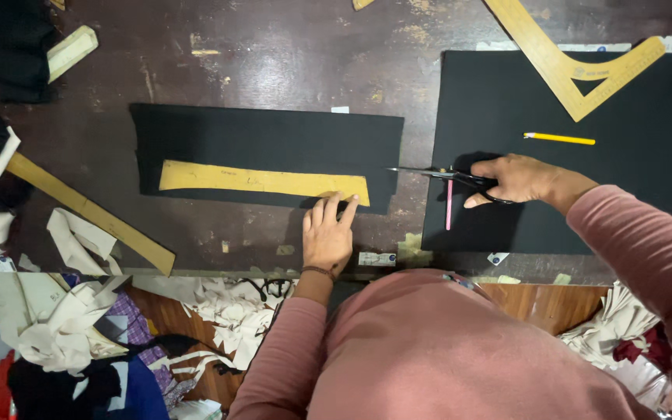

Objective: The person places a yellow pattern on a black fabric sheet and uses scissors to cut along the pattern's edge. After cutting, the person removes the pattern and sets the cut fabric piece aside on the table.

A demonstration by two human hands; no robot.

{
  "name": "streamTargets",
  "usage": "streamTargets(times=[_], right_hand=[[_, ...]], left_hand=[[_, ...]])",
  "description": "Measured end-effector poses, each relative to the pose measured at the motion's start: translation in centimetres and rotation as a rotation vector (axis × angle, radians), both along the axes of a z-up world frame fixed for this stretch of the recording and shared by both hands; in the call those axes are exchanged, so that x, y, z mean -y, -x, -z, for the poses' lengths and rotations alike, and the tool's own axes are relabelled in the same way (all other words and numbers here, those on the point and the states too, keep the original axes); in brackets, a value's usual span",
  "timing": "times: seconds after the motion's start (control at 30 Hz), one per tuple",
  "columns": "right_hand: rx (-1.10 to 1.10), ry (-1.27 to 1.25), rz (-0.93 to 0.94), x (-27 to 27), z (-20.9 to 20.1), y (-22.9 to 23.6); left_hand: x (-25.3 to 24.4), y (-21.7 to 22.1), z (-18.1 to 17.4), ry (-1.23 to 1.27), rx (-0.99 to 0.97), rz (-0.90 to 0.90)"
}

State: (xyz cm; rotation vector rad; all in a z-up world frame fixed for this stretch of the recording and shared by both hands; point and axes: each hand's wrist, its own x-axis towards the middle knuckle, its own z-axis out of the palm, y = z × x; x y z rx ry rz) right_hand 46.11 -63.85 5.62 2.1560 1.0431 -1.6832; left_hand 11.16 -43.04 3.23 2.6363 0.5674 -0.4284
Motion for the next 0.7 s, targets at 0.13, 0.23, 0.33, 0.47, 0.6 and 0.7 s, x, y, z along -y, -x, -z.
streamTargets(times=[0.13,0.23,0.33,0.47,0.6,0.7], right_hand=[[0.038,0.026,-0.085,-2.4,-2.3,0.4],[0.022,0.022,-0.106,-3.3,-2.8,0.8],[0.006,0.002,-0.124,-3.2,-1.5,0.8],[0.022,0.1,-0.141,-4.6,-2.9,1.1],[0.024,0.181,-0.205,-7.1,-5.2,2.2],[0.076,0.012,-0.197,-3.8,-0.8,1.5]], left_hand=[[0.0,0.0,0.5,-0.016,0.052,-0.021],[0.1,0.1,0.9,-0.053,0.115,-0.032],[-0.2,-0.2,0.0,-0.048,0.133,-0.06],[-0.9,-0.6,-1.7,-0.05,0.247,-0.075],[-0.9,-0.6,-1.6,-0.012,0.236,-0.073],[0.1,0.6,2.2,-0.027,0.172,-0.051]])
